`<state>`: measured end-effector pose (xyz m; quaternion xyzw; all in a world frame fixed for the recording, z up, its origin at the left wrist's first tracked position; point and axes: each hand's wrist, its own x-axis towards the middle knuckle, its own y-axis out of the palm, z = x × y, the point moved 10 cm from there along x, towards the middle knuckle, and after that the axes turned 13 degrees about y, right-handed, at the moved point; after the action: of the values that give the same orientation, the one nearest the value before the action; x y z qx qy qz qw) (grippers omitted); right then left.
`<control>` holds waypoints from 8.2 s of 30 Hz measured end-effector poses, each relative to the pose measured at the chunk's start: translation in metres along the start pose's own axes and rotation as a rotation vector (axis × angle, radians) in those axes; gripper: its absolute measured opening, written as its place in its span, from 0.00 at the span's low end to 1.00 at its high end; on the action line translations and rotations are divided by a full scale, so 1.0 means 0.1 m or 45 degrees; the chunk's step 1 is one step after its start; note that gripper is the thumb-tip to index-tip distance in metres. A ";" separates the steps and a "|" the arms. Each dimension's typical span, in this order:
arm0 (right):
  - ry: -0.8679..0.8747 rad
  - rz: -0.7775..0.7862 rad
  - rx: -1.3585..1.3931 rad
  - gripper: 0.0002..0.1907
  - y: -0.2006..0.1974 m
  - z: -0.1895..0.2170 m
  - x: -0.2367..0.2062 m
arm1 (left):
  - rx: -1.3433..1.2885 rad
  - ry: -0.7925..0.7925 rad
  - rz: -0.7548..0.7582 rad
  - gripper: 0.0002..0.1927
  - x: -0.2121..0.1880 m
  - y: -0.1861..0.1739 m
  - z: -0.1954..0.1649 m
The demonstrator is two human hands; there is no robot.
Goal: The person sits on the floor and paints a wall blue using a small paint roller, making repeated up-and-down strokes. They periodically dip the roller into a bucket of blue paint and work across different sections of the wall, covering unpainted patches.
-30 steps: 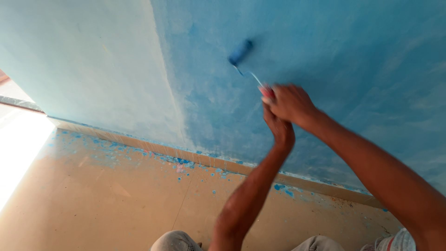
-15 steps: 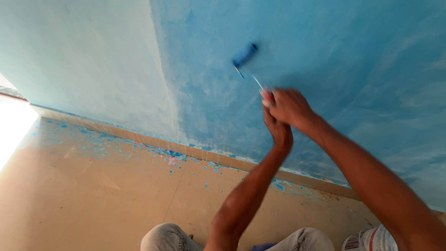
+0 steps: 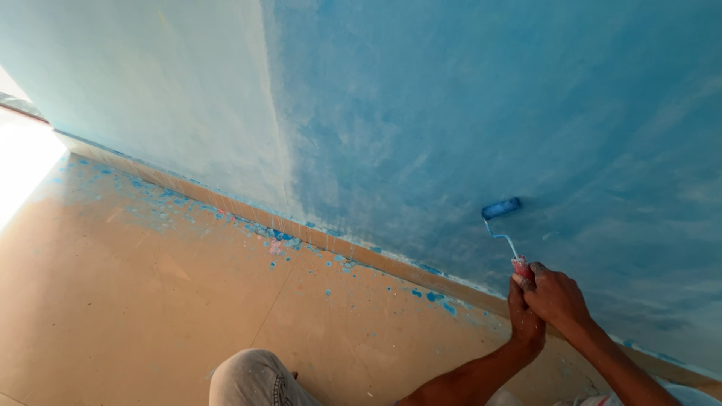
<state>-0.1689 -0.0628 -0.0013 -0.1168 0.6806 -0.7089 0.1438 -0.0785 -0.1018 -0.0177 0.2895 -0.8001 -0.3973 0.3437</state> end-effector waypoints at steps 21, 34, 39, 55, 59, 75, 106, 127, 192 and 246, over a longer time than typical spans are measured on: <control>-0.572 -0.171 0.058 0.19 -1.60 3.75 0.22 | 0.197 0.396 -0.226 0.17 2.35 -0.99 -1.94; -0.170 -0.094 0.265 0.20 -0.03 1.19 -0.09 | 0.091 -0.048 -0.014 0.30 0.47 -0.74 -0.36; 0.049 -0.062 0.742 0.21 0.65 0.92 -0.38 | 0.530 -0.066 0.167 0.24 0.21 -1.11 -0.38; -0.126 -0.275 2.005 0.15 -0.44 0.88 -0.20 | 1.700 0.581 0.814 0.25 0.95 0.01 -1.10; -0.260 -0.424 2.018 0.14 -1.57 0.47 0.00 | 1.603 0.822 0.883 0.26 1.22 1.19 -1.31; -0.245 -0.105 2.396 0.17 -0.61 1.80 -0.30 | 1.955 0.742 1.053 0.23 1.35 0.07 -2.06; -0.325 -0.374 1.367 0.16 -2.74 0.37 0.07 | 1.049 0.338 0.565 0.24 1.45 1.69 -1.17; -0.014 0.048 2.627 0.16 0.58 2.26 -0.45 | 2.195 0.466 1.230 0.27 1.25 -1.42 -1.63; 0.628 -0.285 0.381 0.32 1.09 -0.45 -2.04 | 0.796 0.205 -0.133 0.18 0.24 -1.44 -0.71; 0.572 0.060 0.037 0.32 1.38 -0.47 -1.74 | 1.727 0.770 0.417 0.18 2.60 -1.31 -3.67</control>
<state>-0.0177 0.0397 -0.1363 0.0620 0.6877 -0.7233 0.0066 0.0782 -0.5217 0.1204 0.4113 -0.7727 0.3341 0.3493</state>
